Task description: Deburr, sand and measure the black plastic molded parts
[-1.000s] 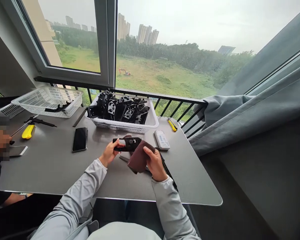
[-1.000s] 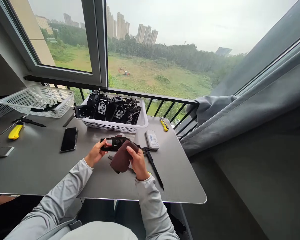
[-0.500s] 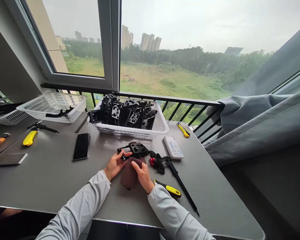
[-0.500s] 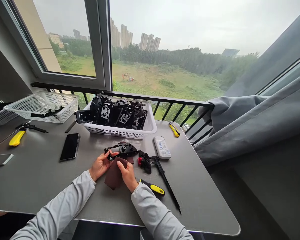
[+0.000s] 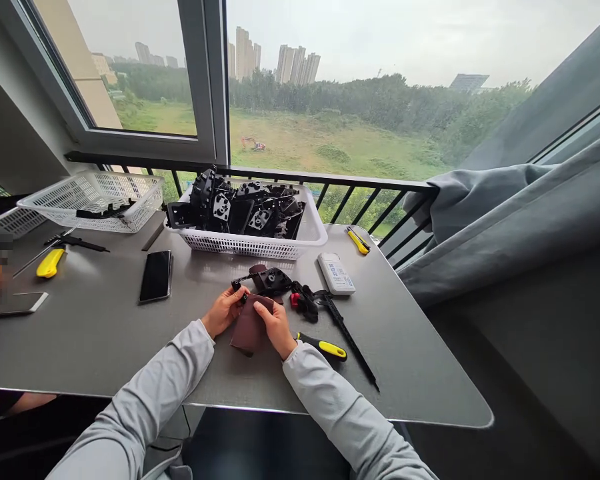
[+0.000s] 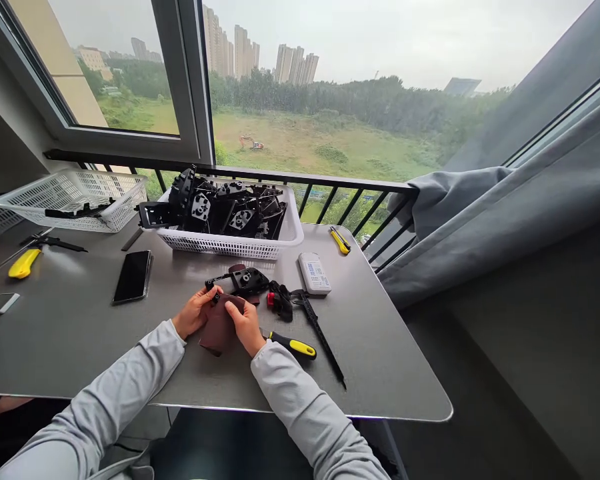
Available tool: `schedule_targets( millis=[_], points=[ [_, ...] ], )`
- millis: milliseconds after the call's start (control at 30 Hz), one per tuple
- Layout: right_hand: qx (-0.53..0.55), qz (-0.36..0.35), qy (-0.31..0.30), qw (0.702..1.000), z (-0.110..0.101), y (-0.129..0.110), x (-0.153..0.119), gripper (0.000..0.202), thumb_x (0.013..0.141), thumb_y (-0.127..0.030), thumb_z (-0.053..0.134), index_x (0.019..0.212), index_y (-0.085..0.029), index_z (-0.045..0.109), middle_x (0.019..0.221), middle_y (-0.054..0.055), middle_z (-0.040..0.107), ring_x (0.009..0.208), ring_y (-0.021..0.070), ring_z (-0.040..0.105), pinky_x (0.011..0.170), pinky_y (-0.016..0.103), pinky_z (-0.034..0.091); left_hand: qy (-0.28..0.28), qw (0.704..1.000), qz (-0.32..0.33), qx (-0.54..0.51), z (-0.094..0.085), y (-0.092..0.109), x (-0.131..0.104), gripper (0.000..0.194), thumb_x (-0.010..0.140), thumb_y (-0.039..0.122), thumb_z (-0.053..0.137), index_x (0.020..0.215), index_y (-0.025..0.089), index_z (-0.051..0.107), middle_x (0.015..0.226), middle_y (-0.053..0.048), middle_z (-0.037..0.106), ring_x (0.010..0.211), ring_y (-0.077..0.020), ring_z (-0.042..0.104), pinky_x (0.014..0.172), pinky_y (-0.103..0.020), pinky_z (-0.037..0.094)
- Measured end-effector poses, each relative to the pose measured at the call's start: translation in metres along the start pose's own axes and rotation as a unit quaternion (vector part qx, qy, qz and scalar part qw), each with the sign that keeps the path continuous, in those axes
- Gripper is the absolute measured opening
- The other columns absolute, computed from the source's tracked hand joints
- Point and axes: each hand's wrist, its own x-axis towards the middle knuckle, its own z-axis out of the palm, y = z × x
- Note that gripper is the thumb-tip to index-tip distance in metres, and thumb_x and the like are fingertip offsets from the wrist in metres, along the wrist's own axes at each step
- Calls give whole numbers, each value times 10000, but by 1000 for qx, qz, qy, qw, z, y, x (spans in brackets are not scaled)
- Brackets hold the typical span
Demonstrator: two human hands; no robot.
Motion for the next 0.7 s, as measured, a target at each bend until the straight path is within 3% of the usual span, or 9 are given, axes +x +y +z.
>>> schedule_targets(
  millis=[233,400,700],
  points=[
    [18,-15,12,1000,-2,-4,1,252,627,-407,765,773,-201,765,737,8,725,677,176,599,678,297,473,-8,999,31,-14,8,0,-1,394,545,384,884,733,151,628,622,17,648,525,-98,577,536,-223,463],
    [60,7,16,998,0,-3,1,296,610,-413,782,803,-189,765,747,10,728,671,167,605,657,282,471,-3,1000,31,-1,8,0,0,362,609,367,846,834,167,646,646,23,658,527,-105,579,556,-243,461],
    [107,28,33,993,-2,-11,3,313,585,-409,803,792,-180,753,728,-1,715,642,136,585,614,244,446,-11,999,51,-3,11,2,-3,358,570,315,866,813,166,649,718,7,698,633,-126,635,635,-253,485]
  ],
)
